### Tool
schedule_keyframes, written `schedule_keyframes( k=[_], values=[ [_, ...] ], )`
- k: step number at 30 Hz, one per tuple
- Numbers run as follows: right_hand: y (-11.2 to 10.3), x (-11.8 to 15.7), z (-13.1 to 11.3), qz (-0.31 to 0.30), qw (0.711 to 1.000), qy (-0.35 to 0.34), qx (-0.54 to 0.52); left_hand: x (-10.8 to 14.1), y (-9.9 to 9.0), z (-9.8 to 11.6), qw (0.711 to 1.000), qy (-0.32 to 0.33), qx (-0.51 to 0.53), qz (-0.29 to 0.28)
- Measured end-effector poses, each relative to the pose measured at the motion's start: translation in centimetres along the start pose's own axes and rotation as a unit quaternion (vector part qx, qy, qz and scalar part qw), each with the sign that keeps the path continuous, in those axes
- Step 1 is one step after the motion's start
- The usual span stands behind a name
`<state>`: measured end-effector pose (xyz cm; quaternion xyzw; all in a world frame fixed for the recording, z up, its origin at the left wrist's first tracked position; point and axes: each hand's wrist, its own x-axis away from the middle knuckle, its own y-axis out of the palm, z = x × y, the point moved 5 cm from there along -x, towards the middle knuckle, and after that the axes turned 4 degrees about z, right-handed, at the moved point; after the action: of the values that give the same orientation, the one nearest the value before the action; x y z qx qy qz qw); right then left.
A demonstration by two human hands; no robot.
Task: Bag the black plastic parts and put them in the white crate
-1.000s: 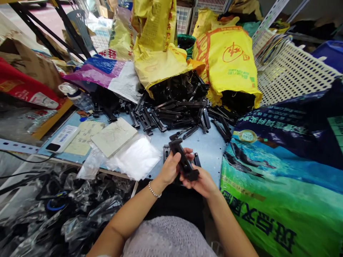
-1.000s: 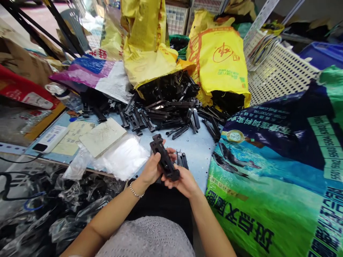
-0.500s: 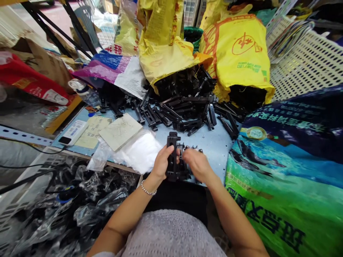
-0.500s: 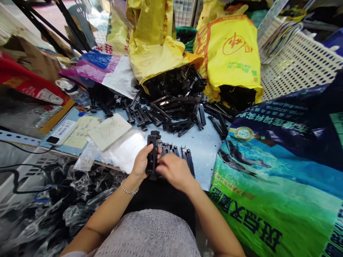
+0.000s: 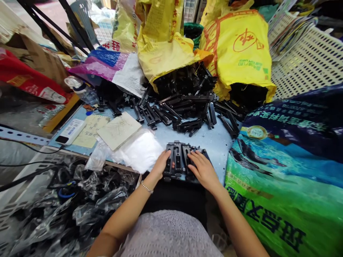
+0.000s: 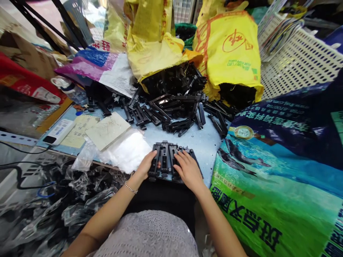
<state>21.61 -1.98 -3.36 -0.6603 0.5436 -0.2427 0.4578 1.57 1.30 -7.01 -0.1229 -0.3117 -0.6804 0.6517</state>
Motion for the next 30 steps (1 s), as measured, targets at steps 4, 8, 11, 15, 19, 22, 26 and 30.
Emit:
schedule_keyframes(
  k=[4,8,11,15,19,22,26,30],
  values=[
    [-2.7,1.0,0.5,0.084,0.996,0.01,0.025,0.2,2.7,-0.4,0.997,-0.021,-0.003,-0.075],
    [-4.2,-0.8,-3.1,0.048,0.993,-0.104,0.0,2.3,2.6,0.6,0.98,-0.044,-0.077,-0.177],
    [-3.5,-2.5,-4.5,-0.024,0.982,-0.185,-0.013,3.3,1.0,1.7,0.966,0.027,-0.151,-0.208],
    [-2.9,-3.7,-2.2,0.026,0.994,-0.108,-0.021,2.8,-2.7,3.1,0.899,0.298,-0.32,0.0],
    [-2.9,-2.6,-0.4,0.052,0.995,-0.05,-0.074,2.2,-2.9,1.1,0.739,0.436,-0.514,0.016],
    [-3.8,-1.0,0.6,0.093,0.984,0.062,-0.138,1.3,-2.8,0.1,0.693,0.442,-0.569,0.015],
    [-3.9,1.4,0.9,0.159,0.868,0.27,-0.384,-0.4,-3.8,1.4,0.775,0.38,-0.503,0.049],
    [-0.2,1.2,-2.9,0.073,0.719,0.333,-0.605,-2.1,-5.7,2.4,0.942,0.241,-0.229,0.055]
  ],
)
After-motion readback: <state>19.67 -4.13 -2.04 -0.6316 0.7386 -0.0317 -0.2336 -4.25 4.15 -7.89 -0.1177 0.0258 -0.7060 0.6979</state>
